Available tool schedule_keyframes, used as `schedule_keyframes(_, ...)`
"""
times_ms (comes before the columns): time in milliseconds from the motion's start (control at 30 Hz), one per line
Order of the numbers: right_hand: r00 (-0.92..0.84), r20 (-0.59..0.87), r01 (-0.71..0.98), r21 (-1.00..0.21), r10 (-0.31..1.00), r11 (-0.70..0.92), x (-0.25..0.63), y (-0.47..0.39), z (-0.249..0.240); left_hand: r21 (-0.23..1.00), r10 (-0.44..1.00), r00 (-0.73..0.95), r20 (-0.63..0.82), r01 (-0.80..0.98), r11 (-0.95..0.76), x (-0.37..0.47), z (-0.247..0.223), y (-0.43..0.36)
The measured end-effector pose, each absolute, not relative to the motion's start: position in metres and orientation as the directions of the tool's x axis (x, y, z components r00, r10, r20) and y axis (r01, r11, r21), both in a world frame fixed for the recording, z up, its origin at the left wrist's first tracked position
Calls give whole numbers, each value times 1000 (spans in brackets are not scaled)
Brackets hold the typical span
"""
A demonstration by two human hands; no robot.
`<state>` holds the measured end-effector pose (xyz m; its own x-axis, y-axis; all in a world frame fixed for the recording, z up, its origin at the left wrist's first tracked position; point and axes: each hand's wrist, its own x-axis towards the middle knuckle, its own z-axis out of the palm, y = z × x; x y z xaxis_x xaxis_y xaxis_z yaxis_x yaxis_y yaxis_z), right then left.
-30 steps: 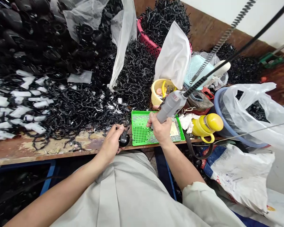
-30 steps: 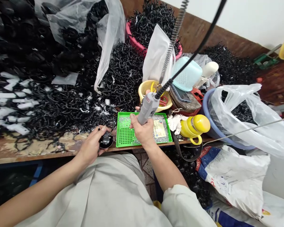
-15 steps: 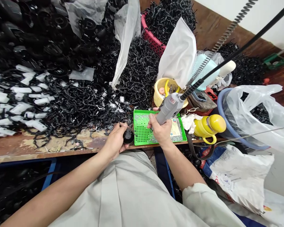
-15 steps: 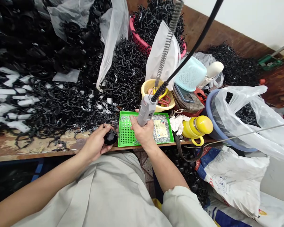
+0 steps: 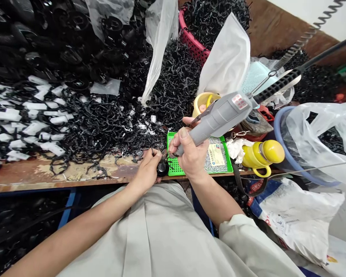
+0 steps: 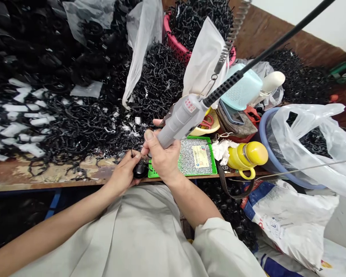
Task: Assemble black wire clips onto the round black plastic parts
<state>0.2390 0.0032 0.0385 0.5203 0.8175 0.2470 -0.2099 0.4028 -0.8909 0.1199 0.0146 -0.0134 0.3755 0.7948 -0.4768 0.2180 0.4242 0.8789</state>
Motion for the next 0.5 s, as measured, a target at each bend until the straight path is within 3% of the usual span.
schedule_keyframes(300, 475, 159, -99, -968, 865, 232, 227, 3, 5, 927, 818, 436, -376, 164, 338, 117, -13, 10)
schedule_keyframes(500, 560, 267, -75, -926, 784, 369, 253, 2, 29, 876, 791, 379, -480, 171, 450, 120, -9, 12)
